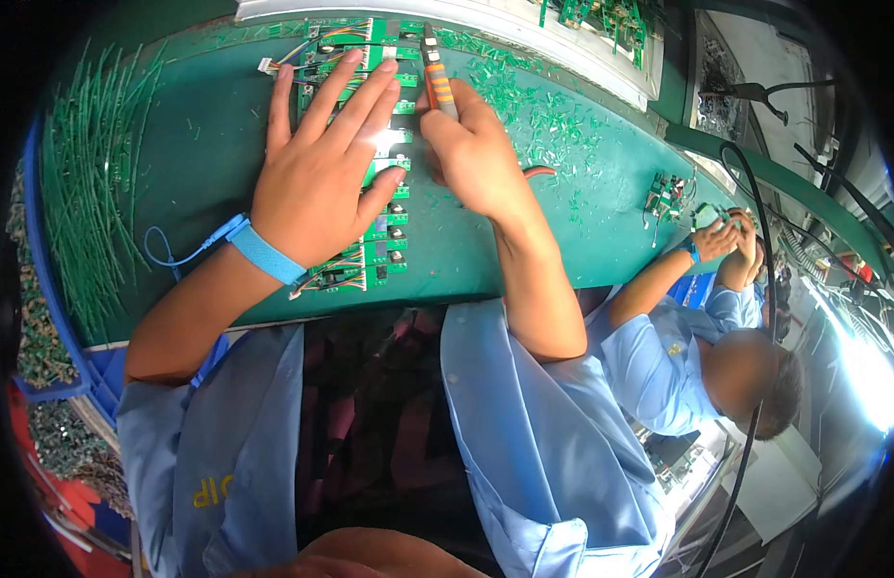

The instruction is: Inserting electronic components into circuit boards and using hand tools to trim leads or secure parts on a manual assembly line.

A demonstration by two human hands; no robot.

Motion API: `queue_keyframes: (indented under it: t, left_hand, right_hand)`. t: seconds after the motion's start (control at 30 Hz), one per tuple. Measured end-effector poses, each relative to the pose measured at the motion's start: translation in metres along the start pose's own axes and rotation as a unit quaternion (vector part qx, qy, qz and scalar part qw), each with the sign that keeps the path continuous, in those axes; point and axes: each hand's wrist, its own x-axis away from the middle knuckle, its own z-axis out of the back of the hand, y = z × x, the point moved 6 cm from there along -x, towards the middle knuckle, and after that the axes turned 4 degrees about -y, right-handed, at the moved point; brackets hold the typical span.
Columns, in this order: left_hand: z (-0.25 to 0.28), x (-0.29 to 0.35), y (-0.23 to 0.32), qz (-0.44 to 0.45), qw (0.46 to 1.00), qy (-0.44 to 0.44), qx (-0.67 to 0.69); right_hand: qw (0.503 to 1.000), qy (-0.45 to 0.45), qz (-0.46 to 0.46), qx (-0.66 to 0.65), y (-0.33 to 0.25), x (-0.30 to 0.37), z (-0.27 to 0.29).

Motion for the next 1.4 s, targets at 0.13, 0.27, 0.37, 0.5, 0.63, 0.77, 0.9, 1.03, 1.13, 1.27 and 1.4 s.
queue_keyframes:
  t: [0.13,0.27,0.37,0.5,0.63,0.77,0.9,1.03,1.13,1.27,1.4]
  left_hand:
    - [0.000,0.001,0.000,-0.010,1.000,-0.001,-0.007]
    - [0.002,0.003,-0.004,0.006,1.000,-0.022,-0.018]
    - [0.012,-0.005,-0.008,-0.004,1.000,0.002,-0.007]
    - [0.044,-0.033,-0.041,0.014,0.998,0.034,-0.046]
    - [0.037,-0.079,-0.067,0.099,0.965,-0.199,0.137]
    - [0.035,-0.084,-0.074,0.063,0.985,-0.148,0.067]
    - [0.054,-0.054,-0.108,0.077,0.991,-0.086,0.069]
    - [0.105,0.016,-0.136,0.287,0.938,-0.019,0.194]
    - [0.130,0.091,-0.136,0.359,0.904,0.031,0.230]
    - [0.094,0.167,-0.077,0.406,0.815,0.009,0.413]
    - [0.073,0.200,-0.023,0.398,0.797,-0.081,0.447]
  right_hand:
    - [1.000,0.022,-0.018,0.011,0.001,0.010,0.006]
    - [0.954,0.163,0.009,0.253,0.023,0.047,0.065]
    - [0.833,0.325,-0.026,0.446,0.032,0.085,0.120]
    - [0.658,0.412,0.153,0.611,0.049,0.099,0.133]
    - [0.971,0.164,0.029,0.169,0.052,0.124,0.054]
    - [0.996,-0.085,0.024,-0.034,0.096,0.124,-0.054]
    - [0.995,-0.065,0.073,-0.034,0.092,0.111,-0.059]
    - [0.994,-0.055,0.072,0.056,0.059,0.092,-0.029]
    - [0.980,0.011,0.107,0.168,0.020,0.055,-0.002]
    - [0.938,0.112,0.279,0.173,-0.030,0.001,0.015]
    - [0.916,0.185,0.318,0.158,-0.039,-0.006,0.017]
